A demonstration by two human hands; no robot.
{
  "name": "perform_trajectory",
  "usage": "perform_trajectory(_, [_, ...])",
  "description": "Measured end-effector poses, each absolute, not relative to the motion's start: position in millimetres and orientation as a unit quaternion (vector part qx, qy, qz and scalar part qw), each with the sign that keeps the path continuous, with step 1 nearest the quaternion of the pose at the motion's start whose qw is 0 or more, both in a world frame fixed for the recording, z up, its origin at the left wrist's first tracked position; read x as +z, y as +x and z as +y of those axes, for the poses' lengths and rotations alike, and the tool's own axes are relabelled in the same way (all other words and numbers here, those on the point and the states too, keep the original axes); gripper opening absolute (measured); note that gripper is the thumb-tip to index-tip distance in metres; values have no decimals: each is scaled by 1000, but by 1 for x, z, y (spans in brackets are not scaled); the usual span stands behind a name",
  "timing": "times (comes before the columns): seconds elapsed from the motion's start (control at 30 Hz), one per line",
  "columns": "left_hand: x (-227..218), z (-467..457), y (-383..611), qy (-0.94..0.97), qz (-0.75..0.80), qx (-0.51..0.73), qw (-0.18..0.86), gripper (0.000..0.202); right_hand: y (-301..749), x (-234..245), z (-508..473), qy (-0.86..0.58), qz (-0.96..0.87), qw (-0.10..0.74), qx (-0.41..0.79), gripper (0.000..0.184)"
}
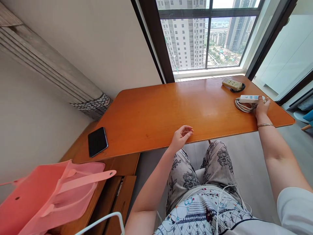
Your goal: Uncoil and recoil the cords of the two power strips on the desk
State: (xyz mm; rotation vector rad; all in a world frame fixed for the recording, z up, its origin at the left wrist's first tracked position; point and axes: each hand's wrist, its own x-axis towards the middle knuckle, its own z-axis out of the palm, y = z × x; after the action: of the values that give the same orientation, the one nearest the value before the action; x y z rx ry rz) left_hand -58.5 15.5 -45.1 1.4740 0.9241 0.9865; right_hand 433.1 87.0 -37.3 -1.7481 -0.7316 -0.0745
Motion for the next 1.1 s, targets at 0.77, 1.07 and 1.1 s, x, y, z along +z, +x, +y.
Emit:
perform_trajectory(0.77, [-43, 8, -60, 629, 382, 412, 537, 33, 338, -15, 43, -775, -561, 277, -88, 11])
perform_trajectory(1.07, [-44, 10, -59, 630, 381, 413, 536, 34, 231, -6, 68, -677, -704, 212, -27, 44])
perform_trajectory(1.1, [-44, 10, -59, 630, 383, 414, 534, 34, 218, -5, 74, -662, -719, 212, -12, 45])
